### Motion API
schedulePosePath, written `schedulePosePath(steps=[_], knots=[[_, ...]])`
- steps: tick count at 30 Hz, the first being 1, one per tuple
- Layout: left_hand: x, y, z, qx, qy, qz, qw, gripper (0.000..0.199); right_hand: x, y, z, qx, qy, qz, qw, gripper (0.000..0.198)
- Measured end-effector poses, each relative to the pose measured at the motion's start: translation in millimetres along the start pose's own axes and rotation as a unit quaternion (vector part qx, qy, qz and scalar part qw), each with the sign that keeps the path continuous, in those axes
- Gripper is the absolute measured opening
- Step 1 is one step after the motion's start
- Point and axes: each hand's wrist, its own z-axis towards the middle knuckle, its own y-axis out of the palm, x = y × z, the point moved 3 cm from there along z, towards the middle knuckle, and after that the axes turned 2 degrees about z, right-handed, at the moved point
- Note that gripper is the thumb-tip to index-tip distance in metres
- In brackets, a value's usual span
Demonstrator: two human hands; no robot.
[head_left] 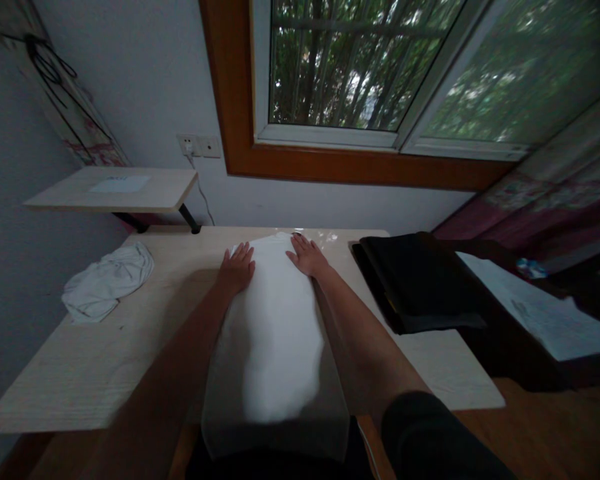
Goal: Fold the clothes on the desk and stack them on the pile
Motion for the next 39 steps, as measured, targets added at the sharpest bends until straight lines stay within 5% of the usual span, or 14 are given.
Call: schedulePosePath(steps=[5,12,25,39], knots=[[0,-1,-1,-0.005,-0.007,-0.005,1.0,0.057,29,-3,-23,0.01,0.034,-0.012,0.999,0.065],[1,-3,0,-0.018,-0.011,-0.004,1.0,0.057,23,-9,-50,0.043,0.058,0.0,0.997,0.064],[6,-11,-3,-0.006,-0.016,-0.021,1.0,0.057,3,-14,-107,0.072,-0.04,0.048,0.995,0.054],[-14,-14,-15,-0.021,-0.057,-0.005,0.998,0.057,-11,-26,-124,0.087,-0.104,0.073,0.988,0.042]])
